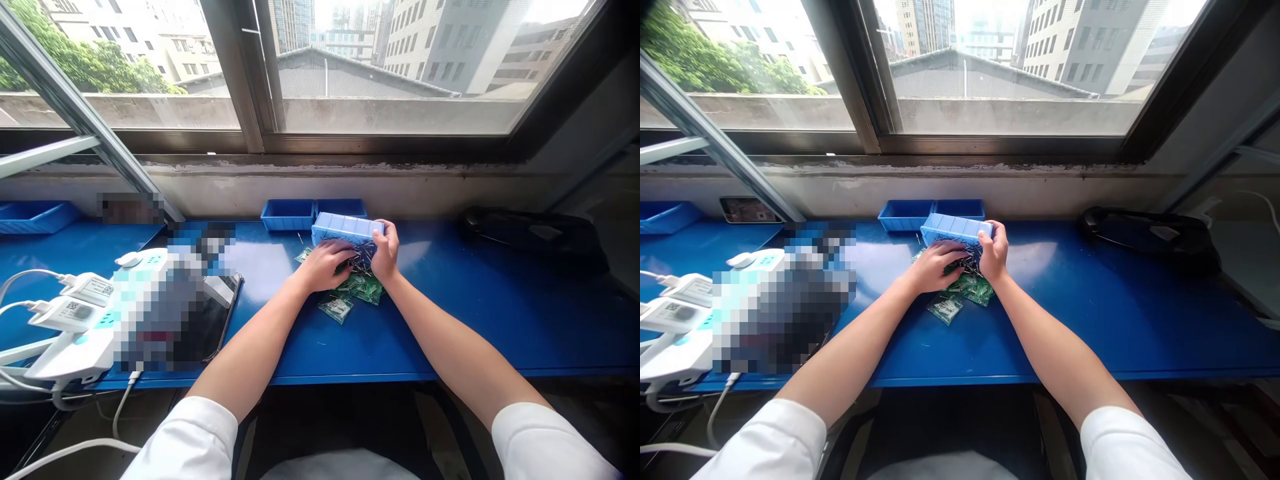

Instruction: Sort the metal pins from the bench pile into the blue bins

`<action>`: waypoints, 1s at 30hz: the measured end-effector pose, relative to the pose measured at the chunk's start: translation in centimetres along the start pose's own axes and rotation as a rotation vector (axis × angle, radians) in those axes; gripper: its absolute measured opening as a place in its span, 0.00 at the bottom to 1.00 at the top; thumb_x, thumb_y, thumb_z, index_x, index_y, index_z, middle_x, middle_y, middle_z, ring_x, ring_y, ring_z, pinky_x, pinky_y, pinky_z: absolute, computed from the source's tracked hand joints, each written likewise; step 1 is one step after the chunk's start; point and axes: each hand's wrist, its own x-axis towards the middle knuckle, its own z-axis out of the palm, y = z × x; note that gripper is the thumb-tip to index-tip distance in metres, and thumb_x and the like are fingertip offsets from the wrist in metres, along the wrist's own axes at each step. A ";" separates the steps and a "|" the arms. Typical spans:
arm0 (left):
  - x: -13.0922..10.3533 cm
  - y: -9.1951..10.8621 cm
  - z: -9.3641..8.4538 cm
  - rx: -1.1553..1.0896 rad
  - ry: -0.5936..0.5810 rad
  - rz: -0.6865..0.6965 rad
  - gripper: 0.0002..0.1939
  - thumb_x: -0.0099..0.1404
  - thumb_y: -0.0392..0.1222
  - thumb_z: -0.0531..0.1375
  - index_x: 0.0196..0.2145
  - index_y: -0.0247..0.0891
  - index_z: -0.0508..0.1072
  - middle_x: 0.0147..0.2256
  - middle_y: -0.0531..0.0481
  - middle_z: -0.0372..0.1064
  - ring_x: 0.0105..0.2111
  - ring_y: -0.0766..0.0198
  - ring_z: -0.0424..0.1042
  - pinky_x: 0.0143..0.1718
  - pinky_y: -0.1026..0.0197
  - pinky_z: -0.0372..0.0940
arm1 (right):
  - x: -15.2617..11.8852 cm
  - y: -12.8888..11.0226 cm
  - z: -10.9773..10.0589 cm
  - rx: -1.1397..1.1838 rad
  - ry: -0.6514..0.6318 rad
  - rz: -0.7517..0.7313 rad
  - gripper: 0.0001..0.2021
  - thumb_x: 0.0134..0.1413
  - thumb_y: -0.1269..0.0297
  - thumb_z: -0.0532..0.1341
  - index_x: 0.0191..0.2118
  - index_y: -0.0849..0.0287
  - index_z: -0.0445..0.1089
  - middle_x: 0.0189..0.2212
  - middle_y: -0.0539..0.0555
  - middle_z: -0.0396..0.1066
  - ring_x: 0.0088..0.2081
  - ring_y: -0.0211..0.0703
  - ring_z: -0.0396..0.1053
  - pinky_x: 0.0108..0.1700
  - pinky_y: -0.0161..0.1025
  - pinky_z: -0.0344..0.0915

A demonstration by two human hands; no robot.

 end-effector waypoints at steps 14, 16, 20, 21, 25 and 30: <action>-0.2 0.0 -1.1 -0.081 0.017 -0.079 0.24 0.60 0.43 0.57 0.54 0.38 0.64 0.53 0.42 0.65 0.54 0.53 0.64 0.55 0.51 0.61 | 0.0 -0.7 -0.1 0.045 0.001 -0.025 0.17 0.48 0.51 0.55 0.40 0.56 0.61 0.35 0.51 0.64 0.35 0.42 0.63 0.38 0.40 0.63; -0.1 0.2 -0.9 -0.037 -0.062 -0.088 0.30 0.59 0.47 0.58 0.58 0.37 0.61 0.57 0.40 0.61 0.58 0.49 0.59 0.58 0.47 0.57 | -0.2 -0.9 -0.1 0.038 -0.019 -0.071 0.18 0.47 0.51 0.56 0.41 0.56 0.62 0.35 0.51 0.64 0.34 0.42 0.63 0.38 0.41 0.63; -0.1 0.4 -0.7 -0.034 -0.152 -0.127 0.34 0.57 0.51 0.60 0.59 0.36 0.59 0.58 0.37 0.58 0.58 0.45 0.57 0.59 0.43 0.55 | -0.5 -1.2 -0.2 0.005 -0.048 -0.110 0.18 0.47 0.51 0.57 0.42 0.56 0.62 0.35 0.51 0.64 0.34 0.42 0.63 0.39 0.41 0.63; -0.1 0.3 -0.8 -0.059 -0.155 -0.131 0.35 0.57 0.51 0.60 0.59 0.36 0.59 0.58 0.37 0.59 0.58 0.45 0.58 0.58 0.44 0.55 | -0.5 -1.1 -0.2 0.003 -0.045 -0.107 0.18 0.47 0.51 0.57 0.42 0.56 0.62 0.35 0.51 0.64 0.35 0.42 0.63 0.39 0.41 0.63; -0.2 -0.2 -1.6 -0.246 -0.084 -0.101 0.34 0.54 0.44 0.60 0.58 0.36 0.60 0.56 0.39 0.62 0.56 0.49 0.62 0.56 0.49 0.59 | -0.1 -0.8 -0.5 0.013 -0.038 -0.080 0.18 0.48 0.51 0.55 0.42 0.56 0.61 0.35 0.52 0.63 0.35 0.43 0.63 0.38 0.41 0.63; -0.4 -1.5 -2.7 -0.517 0.195 -0.127 0.24 0.48 0.37 0.53 0.45 0.36 0.72 0.44 0.45 0.72 0.46 0.54 0.70 0.50 0.52 0.65 | 0.5 -0.5 -0.8 0.014 -0.017 -0.068 0.18 0.48 0.51 0.53 0.42 0.56 0.60 0.35 0.52 0.62 0.35 0.43 0.63 0.37 0.40 0.63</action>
